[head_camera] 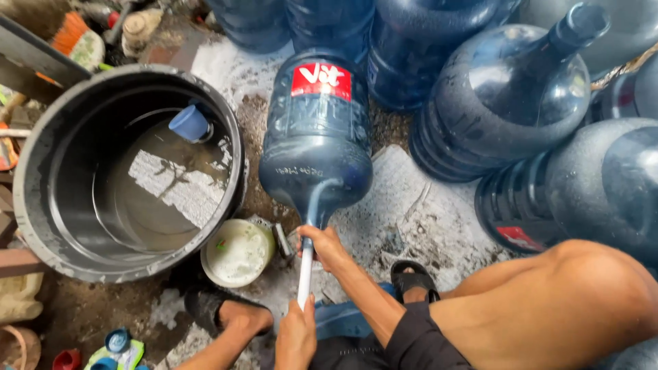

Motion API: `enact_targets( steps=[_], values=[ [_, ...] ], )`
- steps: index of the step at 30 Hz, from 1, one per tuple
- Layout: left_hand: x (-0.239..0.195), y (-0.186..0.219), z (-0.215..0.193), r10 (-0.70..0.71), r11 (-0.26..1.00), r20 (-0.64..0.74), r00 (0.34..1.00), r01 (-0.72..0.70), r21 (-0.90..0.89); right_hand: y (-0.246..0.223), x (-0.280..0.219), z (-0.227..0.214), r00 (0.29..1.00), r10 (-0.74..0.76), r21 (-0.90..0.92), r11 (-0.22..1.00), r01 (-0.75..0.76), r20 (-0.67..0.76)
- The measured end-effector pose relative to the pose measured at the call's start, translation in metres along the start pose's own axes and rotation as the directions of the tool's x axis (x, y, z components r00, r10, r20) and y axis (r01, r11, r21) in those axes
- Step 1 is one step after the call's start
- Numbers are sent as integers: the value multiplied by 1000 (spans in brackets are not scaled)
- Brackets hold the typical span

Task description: The person scrubs the interior of a large blue water jug using a long-handled brush. They repeatedly insert and rotate the brush inside the jug while sitting on the ground among other water jugs.

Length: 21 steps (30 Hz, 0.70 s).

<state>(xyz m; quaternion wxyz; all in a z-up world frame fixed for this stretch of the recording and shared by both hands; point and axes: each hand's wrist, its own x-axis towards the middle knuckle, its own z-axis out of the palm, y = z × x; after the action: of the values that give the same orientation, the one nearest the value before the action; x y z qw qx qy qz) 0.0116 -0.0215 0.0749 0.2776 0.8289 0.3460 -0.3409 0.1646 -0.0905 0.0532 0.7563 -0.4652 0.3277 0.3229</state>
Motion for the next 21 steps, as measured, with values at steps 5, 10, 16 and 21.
enact_targets(
  steps=[5, 10, 16, 21],
  values=[
    [22, -26, 4, 572, 153, 624, 532, 678, -719, -28, -15, 20, 997, 9, -191, 981, -24, -82],
    [8, 2, 0, 19, 802, 250, 968, 134, -582, -18, -15, 15, 997, 11, -224, 974, -28, -77],
    [19, -19, 16, 447, 230, 616, 649, 581, -780, -18, -12, 17, 997, 36, -218, 975, -50, -68],
    [18, -10, -3, 95, 977, 5, 995, -92, -193, -10, 5, 9, 996, 17, -239, 970, -38, -87]
  ],
)
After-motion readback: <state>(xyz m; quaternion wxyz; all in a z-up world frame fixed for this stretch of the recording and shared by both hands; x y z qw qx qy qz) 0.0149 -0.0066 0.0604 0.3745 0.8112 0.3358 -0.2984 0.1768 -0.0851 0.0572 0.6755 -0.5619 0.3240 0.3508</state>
